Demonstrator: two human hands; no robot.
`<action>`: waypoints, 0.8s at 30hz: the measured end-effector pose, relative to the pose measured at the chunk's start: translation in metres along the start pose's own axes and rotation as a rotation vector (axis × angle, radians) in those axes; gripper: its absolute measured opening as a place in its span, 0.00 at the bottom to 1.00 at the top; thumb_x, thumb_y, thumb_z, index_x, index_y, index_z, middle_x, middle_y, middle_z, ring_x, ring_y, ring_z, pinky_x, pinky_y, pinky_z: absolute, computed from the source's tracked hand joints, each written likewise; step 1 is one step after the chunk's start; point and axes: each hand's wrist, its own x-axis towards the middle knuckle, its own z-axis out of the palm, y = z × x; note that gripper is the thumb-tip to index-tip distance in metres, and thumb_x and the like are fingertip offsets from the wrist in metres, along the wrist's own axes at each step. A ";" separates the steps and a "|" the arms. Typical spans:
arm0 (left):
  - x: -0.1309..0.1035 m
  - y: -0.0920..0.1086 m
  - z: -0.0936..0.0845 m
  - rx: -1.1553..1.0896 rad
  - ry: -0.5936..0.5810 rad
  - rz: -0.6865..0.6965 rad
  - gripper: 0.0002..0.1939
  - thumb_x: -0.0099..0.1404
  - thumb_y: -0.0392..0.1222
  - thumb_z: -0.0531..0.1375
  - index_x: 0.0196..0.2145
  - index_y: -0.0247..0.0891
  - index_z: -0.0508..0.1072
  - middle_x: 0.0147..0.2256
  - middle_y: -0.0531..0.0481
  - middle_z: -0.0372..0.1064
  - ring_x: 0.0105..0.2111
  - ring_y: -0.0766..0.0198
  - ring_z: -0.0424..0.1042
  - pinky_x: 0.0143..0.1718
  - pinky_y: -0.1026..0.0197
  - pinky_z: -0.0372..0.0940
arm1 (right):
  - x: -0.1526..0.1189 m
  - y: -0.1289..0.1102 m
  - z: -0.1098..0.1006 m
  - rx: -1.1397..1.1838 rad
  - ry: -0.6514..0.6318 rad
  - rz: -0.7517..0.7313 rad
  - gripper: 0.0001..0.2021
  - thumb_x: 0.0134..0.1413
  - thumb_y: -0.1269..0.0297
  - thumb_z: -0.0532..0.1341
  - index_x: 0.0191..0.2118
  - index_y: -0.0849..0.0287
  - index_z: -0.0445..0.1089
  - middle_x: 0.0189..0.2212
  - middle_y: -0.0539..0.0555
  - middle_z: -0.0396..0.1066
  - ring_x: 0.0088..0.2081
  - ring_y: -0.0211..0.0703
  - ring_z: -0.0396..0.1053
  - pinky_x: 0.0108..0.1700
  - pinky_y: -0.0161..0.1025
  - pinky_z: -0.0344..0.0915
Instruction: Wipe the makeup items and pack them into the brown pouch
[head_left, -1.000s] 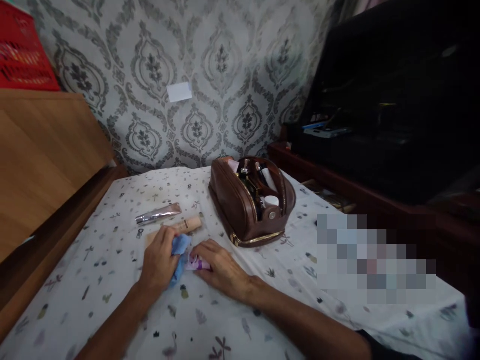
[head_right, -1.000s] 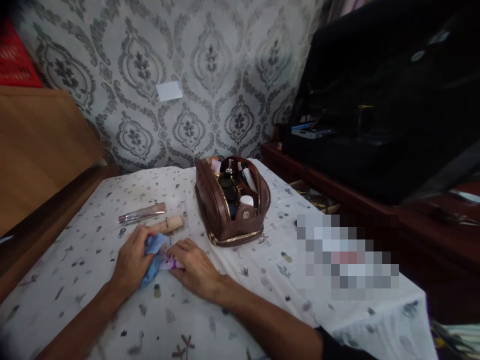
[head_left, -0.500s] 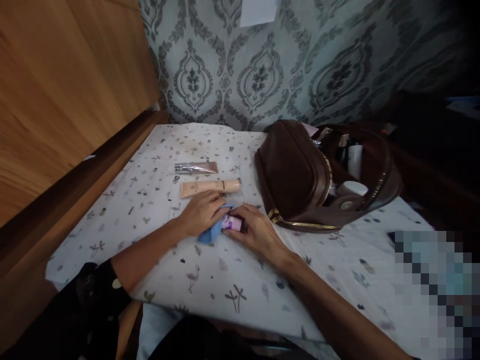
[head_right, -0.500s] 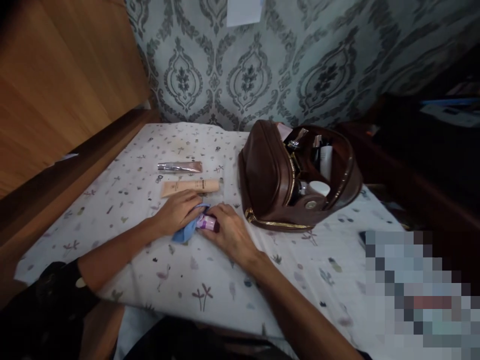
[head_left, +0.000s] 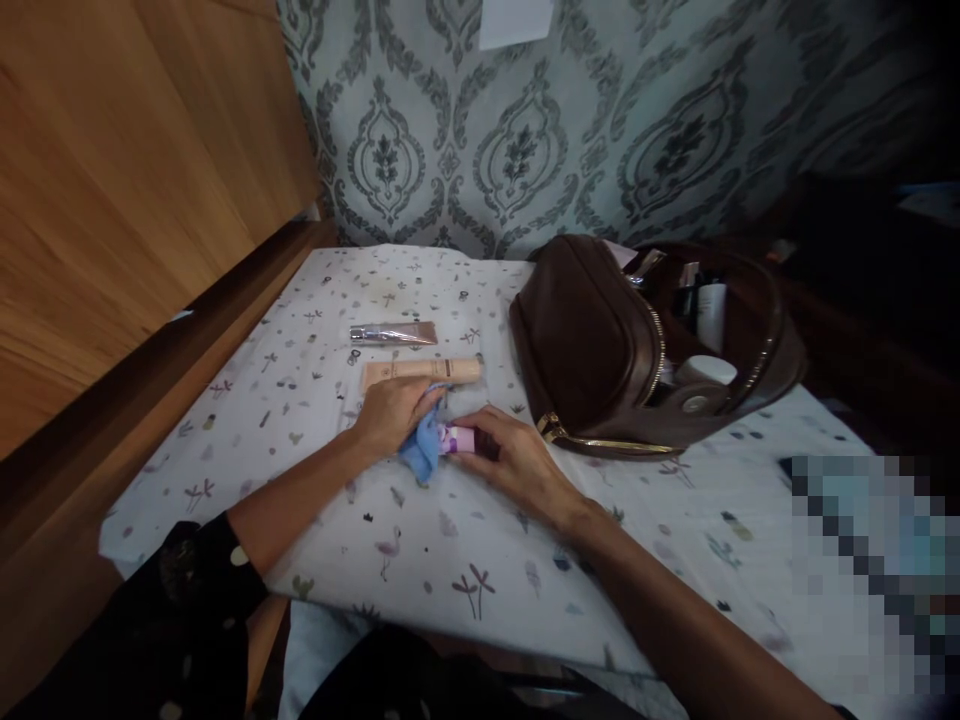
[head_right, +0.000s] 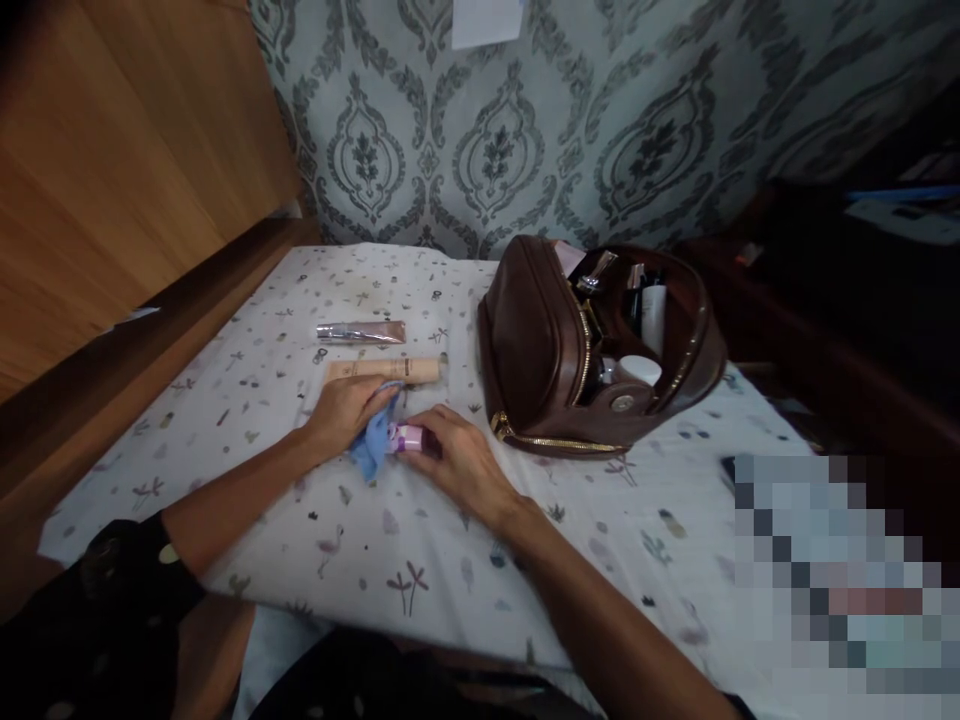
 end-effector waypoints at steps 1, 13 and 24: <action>0.000 0.000 -0.003 -0.004 0.029 -0.009 0.22 0.75 0.51 0.49 0.27 0.39 0.70 0.25 0.51 0.69 0.28 0.61 0.70 0.33 0.61 0.61 | 0.000 -0.001 0.000 0.009 -0.002 0.000 0.09 0.56 0.64 0.66 0.43 0.59 0.74 0.37 0.54 0.72 0.36 0.43 0.70 0.40 0.39 0.65; -0.015 0.024 0.000 -0.003 -0.170 0.516 0.38 0.70 0.66 0.48 0.63 0.32 0.58 0.56 0.33 0.67 0.55 0.45 0.67 0.55 0.43 0.65 | 0.003 0.004 0.004 0.290 0.125 0.304 0.09 0.41 0.65 0.65 0.32 0.59 0.70 0.23 0.45 0.65 0.25 0.38 0.61 0.28 0.36 0.60; -0.018 0.020 -0.007 -0.036 -0.114 0.407 0.24 0.74 0.54 0.48 0.60 0.37 0.61 0.49 0.38 0.72 0.49 0.50 0.74 0.45 0.50 0.73 | 0.003 -0.001 0.001 0.672 0.141 0.244 0.17 0.44 0.55 0.71 0.38 0.58 0.72 0.30 0.50 0.73 0.31 0.41 0.71 0.35 0.38 0.70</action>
